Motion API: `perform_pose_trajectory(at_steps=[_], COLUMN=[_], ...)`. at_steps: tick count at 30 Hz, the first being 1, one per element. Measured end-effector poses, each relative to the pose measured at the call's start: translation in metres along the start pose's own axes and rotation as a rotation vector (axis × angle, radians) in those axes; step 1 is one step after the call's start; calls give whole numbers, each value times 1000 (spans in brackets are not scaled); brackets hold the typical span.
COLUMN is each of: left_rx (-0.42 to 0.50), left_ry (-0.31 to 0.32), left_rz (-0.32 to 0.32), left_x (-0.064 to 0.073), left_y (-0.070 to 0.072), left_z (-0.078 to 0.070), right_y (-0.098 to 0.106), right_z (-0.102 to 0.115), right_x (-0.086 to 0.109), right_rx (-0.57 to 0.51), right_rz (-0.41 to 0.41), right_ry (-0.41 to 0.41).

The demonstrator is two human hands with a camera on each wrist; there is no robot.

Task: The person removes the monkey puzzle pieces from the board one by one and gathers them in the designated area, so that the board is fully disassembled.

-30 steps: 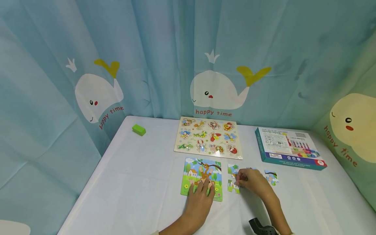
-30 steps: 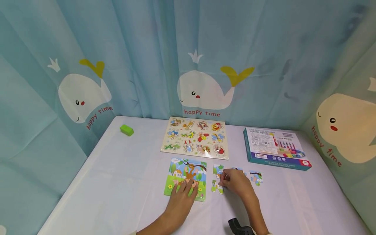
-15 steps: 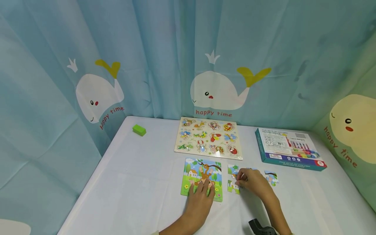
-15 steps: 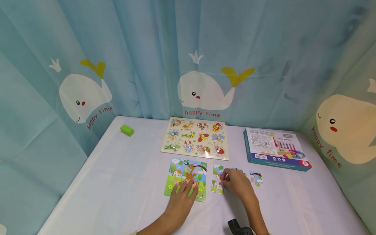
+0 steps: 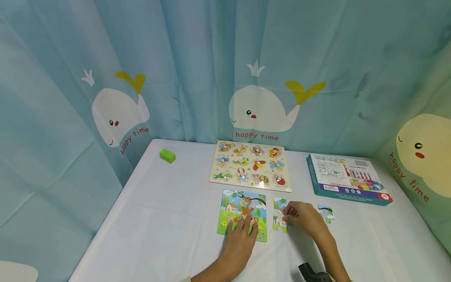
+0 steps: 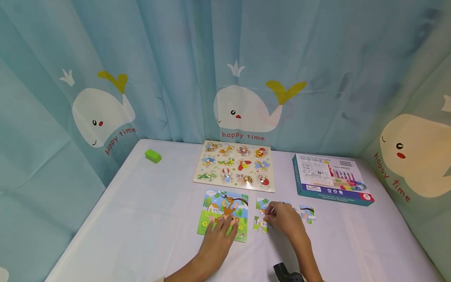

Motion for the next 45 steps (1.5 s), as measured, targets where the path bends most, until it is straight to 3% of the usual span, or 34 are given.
perform_pose_trajectory(at_steps=[9,15,23,28,34,41,45], left_rx=[-12,-71,-135,-125,-107,-140,-104], left_ry=[-25,-48,-73,-116,-214,-374,-403], left_rz=[-19,-10,-78,-53,3,-91,-65], left_x=[-2,-1,5,10,11,22,27], left_y=[4,5,12,11,10,21,20], left_z=[1,3,3,0,-2,-1,-1], right_y=[1,-4,-28,-44,-51,-56,-59], right_z=[7,36,72,84,88,84,81], right_x=[-6,-21,-44,-48,-46,-46,-47], right_rx=[12,-45,-171,-180,-176,-184,-162], right_rz=[-40,-46,-12,20,13,23,19], right_ry=[39,167,317,361,354,289,270])
Point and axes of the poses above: each hand's wrist, its own x-axis away from the middle knuckle, its own y-axis out of the back of the hand, z = x × y, the point moved 10 cm from there along -x, towards the middle knuckle, and after that the axes turned 2 degrees about z, right-handed, at the moved point
